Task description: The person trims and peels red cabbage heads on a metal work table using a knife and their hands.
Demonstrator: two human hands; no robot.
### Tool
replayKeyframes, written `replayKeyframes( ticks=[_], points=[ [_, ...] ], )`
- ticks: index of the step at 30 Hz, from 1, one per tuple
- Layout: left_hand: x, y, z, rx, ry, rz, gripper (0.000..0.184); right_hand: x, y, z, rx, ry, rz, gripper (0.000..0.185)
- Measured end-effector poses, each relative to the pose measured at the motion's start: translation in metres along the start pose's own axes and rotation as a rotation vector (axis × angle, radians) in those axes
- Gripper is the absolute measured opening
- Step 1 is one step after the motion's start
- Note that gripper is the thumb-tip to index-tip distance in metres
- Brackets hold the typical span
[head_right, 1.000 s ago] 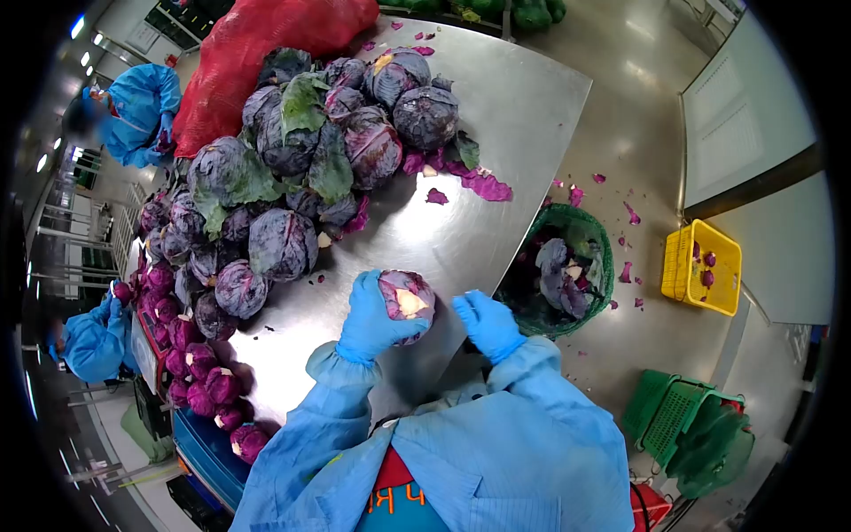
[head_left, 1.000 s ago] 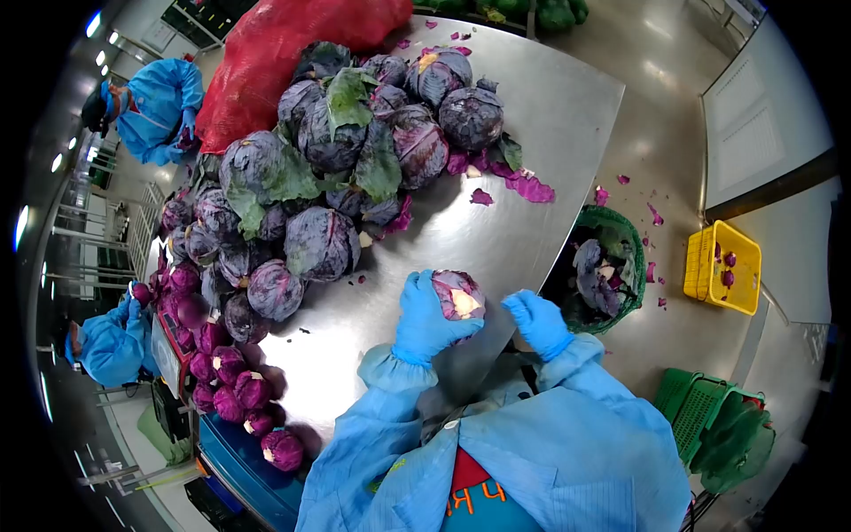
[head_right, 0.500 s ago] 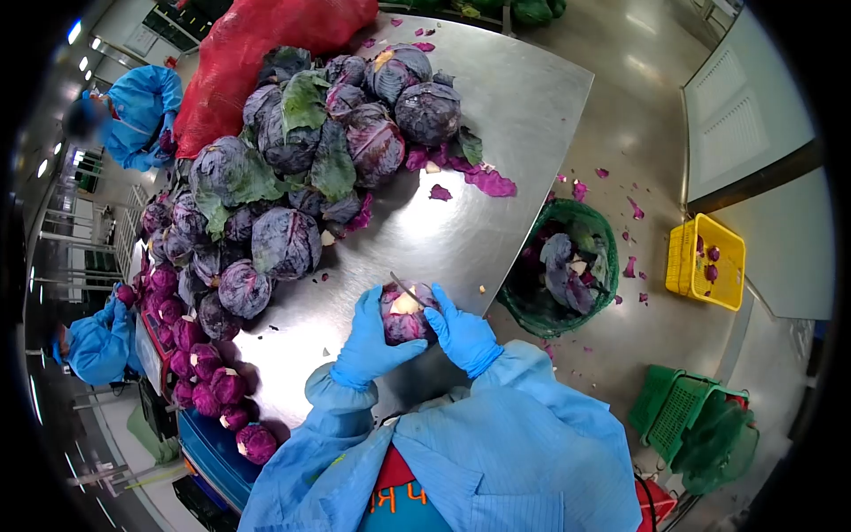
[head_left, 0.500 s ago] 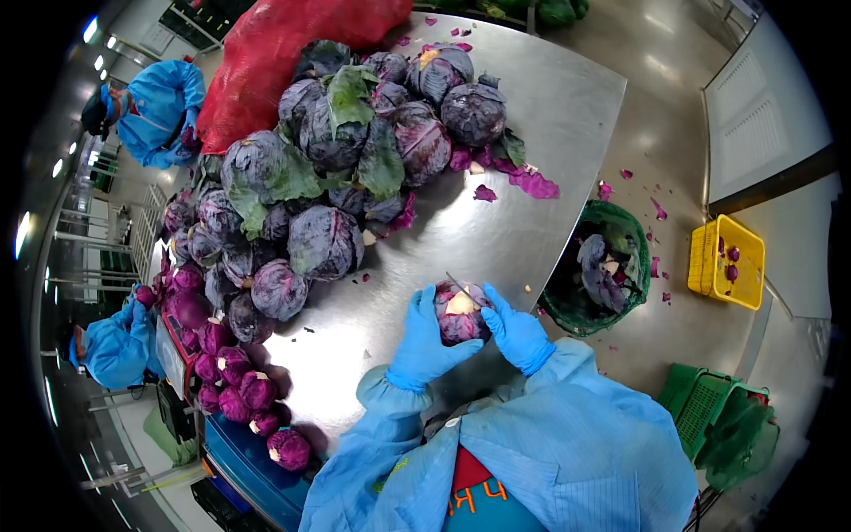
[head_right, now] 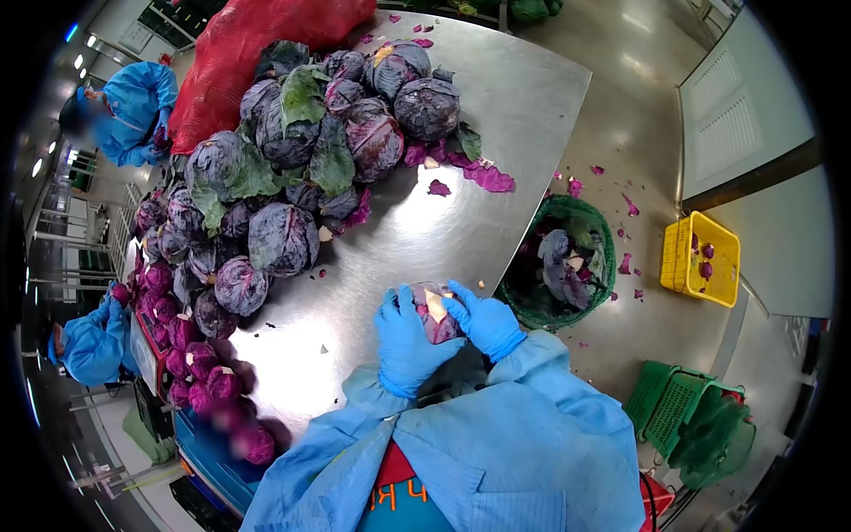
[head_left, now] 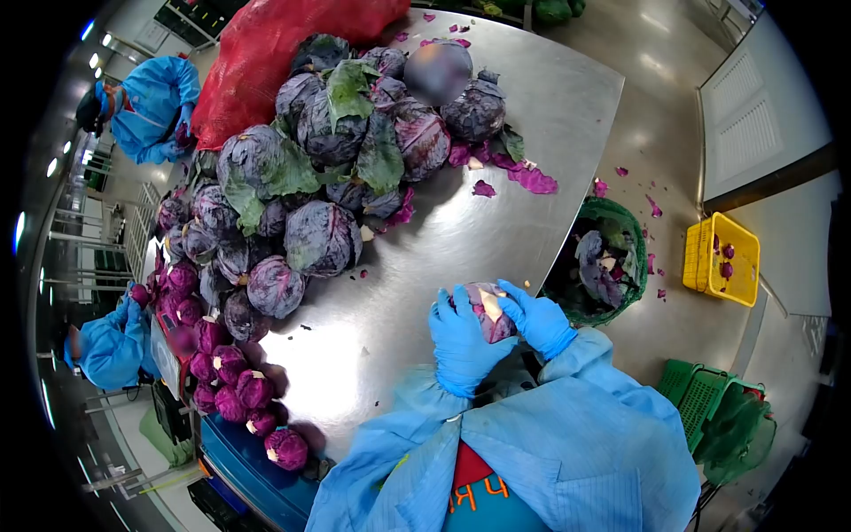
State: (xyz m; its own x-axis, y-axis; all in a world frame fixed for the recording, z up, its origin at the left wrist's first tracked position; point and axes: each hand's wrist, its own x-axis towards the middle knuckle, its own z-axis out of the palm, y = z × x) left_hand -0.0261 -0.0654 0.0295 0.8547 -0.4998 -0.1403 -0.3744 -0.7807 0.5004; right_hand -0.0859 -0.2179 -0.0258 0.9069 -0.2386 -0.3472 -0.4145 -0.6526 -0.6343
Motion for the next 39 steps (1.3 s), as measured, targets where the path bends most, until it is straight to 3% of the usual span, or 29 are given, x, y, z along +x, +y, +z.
replayKeyframes(
  ticks=[3, 4, 7, 8, 12, 15, 19, 22, 23, 28, 32, 34, 35, 36, 37, 38, 39],
  points=[
    [-0.012, 0.015, 0.008, 0.054, 0.091, -0.03, 0.111, 0.028, 0.035, 0.012, 0.338, 0.146, 0.107, 0.056],
    [-0.018, 0.017, 0.013, 0.087, 0.087, -0.01, 0.113, 0.037, 0.04, 0.004, 0.269, 0.062, 0.207, 0.057],
    [-0.029, 0.012, 0.022, 0.12, 0.112, 0.002, 0.117, 0.029, 0.022, -0.001, 0.374, 0.038, 0.101, 0.056],
    [-0.03, 0.01, 0.023, 0.076, 0.14, -0.011, 0.117, 0.021, 0.018, -0.003, 0.364, 0.112, 0.016, 0.057],
    [-0.021, 0.007, 0.022, -0.01, 0.206, -0.046, 0.115, -0.013, 0.002, -0.007, 0.021, 0.028, -0.038, 0.057],
    [-0.019, 0.01, 0.025, 0.035, 0.21, -0.015, 0.114, -0.016, 0.001, -0.005, -0.04, -0.036, 0.034, 0.056],
    [-0.018, 0.02, 0.027, 0.096, 0.179, -0.037, 0.112, -0.009, 0.011, -0.01, -0.085, -0.041, -0.038, 0.046],
    [-0.02, 0.029, 0.029, 0.181, 0.142, -0.023, 0.111, 0.009, 0.033, 0.0, -0.165, 0.118, -0.279, 0.041],
    [-0.024, 0.032, 0.029, 0.231, 0.121, 0.0, 0.111, 0.016, 0.027, -0.009, -0.094, 0.004, 0.006, 0.036],
    [-0.024, -0.003, 0.016, 0.058, 0.146, 0.094, 0.116, 0.032, 0.012, -0.008, 0.511, -0.027, 0.15, 0.037],
    [-0.031, -0.084, 0.021, -0.415, 0.175, 0.186, 0.118, 0.054, 0.016, 0.022, 0.314, 0.222, 0.142, 0.041],
    [-0.034, -0.103, 0.028, -0.715, 0.22, 0.082, 0.12, 0.07, 0.047, 0.028, 0.221, 0.433, 0.177, 0.041],
    [-0.037, -0.109, 0.032, -0.868, 0.246, 0.029, 0.121, 0.078, 0.076, 0.021, 0.322, 0.355, 0.406, 0.041],
    [-0.043, -0.112, 0.038, -1.022, 0.288, -0.068, 0.123, 0.069, 0.078, -0.011, 0.015, 0.417, 0.442, 0.042],
    [-0.046, -0.11, 0.042, -0.915, 0.403, -0.099, 0.123, 0.064, 0.109, -0.022, 0.006, 0.54, 0.28, 0.049],
    [-0.047, -0.107, 0.047, -0.808, 0.513, -0.13, 0.123, 0.054, 0.121, -0.04, -0.073, 0.535, 0.316, 0.058],
    [-0.05, -0.101, 0.054, -0.701, 0.617, -0.165, 0.123, 0.043, 0.094, -0.07, -0.171, 0.427, 0.588, 0.066]
  ],
)
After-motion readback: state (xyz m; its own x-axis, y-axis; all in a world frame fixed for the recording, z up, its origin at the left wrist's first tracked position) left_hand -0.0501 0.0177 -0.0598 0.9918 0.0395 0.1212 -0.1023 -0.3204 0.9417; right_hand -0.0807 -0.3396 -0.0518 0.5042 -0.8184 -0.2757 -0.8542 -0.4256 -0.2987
